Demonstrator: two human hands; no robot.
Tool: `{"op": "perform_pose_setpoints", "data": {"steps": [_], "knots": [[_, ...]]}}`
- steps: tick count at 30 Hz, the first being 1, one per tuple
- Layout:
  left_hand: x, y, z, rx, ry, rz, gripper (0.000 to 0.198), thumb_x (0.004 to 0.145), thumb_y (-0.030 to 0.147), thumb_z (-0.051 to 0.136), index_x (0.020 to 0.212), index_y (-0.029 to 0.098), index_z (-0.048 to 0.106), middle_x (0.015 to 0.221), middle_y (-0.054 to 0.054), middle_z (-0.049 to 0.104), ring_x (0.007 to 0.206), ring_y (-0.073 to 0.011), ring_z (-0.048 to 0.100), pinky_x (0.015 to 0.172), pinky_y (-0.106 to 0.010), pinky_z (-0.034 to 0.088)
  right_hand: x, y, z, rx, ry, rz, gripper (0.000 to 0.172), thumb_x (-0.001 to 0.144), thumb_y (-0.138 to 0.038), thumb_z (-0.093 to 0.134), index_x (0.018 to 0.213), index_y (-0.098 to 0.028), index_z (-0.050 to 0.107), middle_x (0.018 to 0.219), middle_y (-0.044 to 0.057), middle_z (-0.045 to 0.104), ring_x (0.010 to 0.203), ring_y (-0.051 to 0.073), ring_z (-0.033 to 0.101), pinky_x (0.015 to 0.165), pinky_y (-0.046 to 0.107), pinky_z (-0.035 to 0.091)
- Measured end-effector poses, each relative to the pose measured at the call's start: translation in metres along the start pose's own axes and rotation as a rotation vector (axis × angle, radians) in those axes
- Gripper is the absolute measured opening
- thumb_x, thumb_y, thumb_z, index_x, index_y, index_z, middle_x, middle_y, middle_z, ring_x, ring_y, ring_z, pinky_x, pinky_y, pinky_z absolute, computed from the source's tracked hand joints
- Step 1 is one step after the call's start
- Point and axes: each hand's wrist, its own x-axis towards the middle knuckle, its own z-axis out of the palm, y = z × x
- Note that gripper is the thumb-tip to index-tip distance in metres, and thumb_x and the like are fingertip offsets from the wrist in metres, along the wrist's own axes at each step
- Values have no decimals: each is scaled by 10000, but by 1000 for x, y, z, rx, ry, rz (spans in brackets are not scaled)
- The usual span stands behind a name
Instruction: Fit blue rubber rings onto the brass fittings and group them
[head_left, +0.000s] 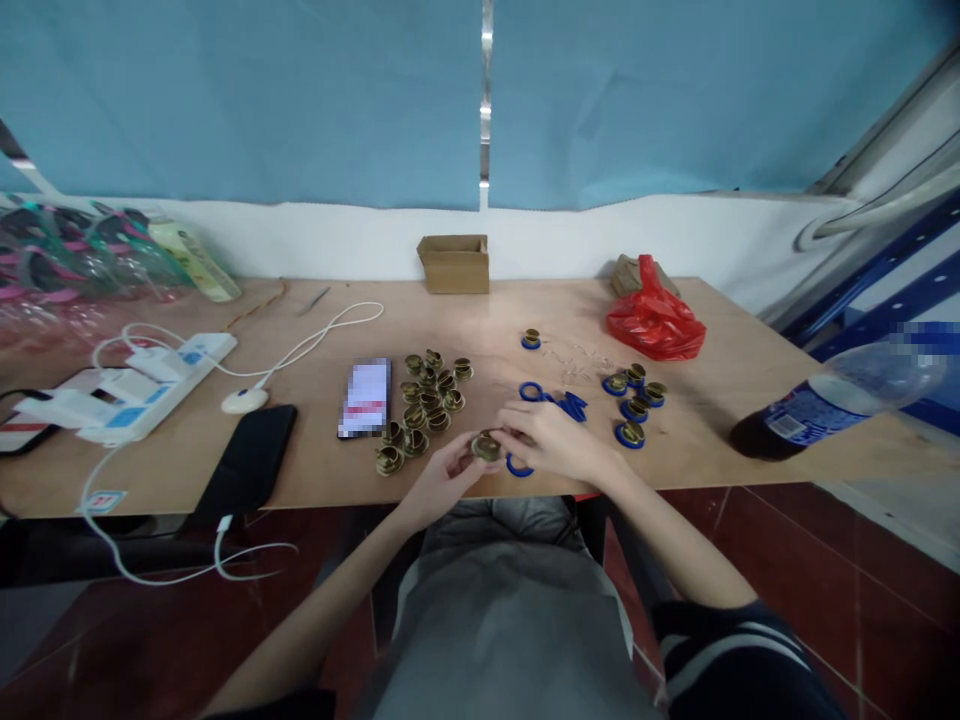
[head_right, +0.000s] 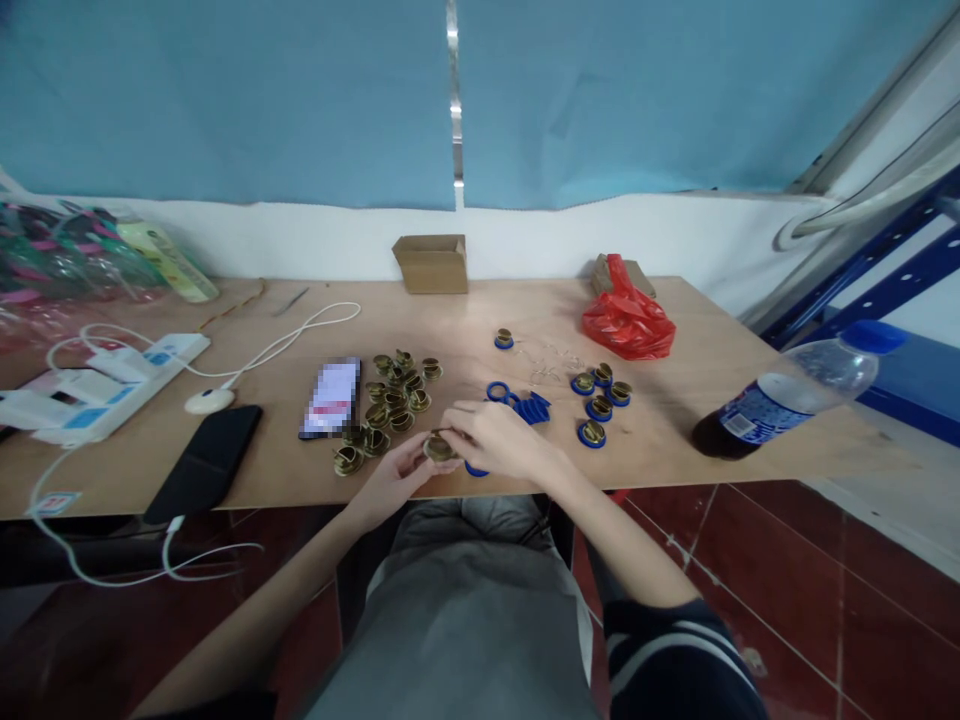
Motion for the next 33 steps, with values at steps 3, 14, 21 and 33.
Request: {"op": "perform_pose_setpoints", "data": {"steps": [3, 14, 21, 33], "knots": [[0, 1, 0, 43, -34, 7, 407, 884, 416, 741, 1190, 152, 694, 1230, -125, 747, 1142, -283, 714, 1055, -432, 556, -17, 8, 22, 173, 81, 86, 207, 1015, -224, 550, 841, -169, 649, 726, 8, 639, 630, 126, 556, 608, 235, 382], [-2, 0, -2, -86, 73, -67, 462, 881, 339, 727, 1288, 174, 582, 1231, -119, 744, 1109, -266, 734, 1005, -473, 591, -43, 0, 29, -18, -4, 366, 215, 1026, -370, 540, 1053, -185, 646, 860, 67, 738, 729, 199, 675, 637, 271, 441], [-2, 0, 0, -33, 99, -69, 457, 864, 317, 739, 1271, 181, 584, 1277, -124, 721, 1157, -274, 717, 1029, -463, 575, -52, -2, 36, -196, -218, 432, 262, 958, -369, 648, 1100, -155, 601, 949, 133, 752, 882, 275, 721, 675, 287, 435], [-3, 5, -2, 32, 48, -80, 414, 854, 324, 747, 1225, 173, 642, 1210, -108, 759, 1131, -268, 722, 1006, -441, 592, -58, -3, 45, 442, 363, 479, 342, 911, -481, 675, 1100, -219, 564, 609, -99, 362, 510, 113, 368, 514, 243, 301]]}}
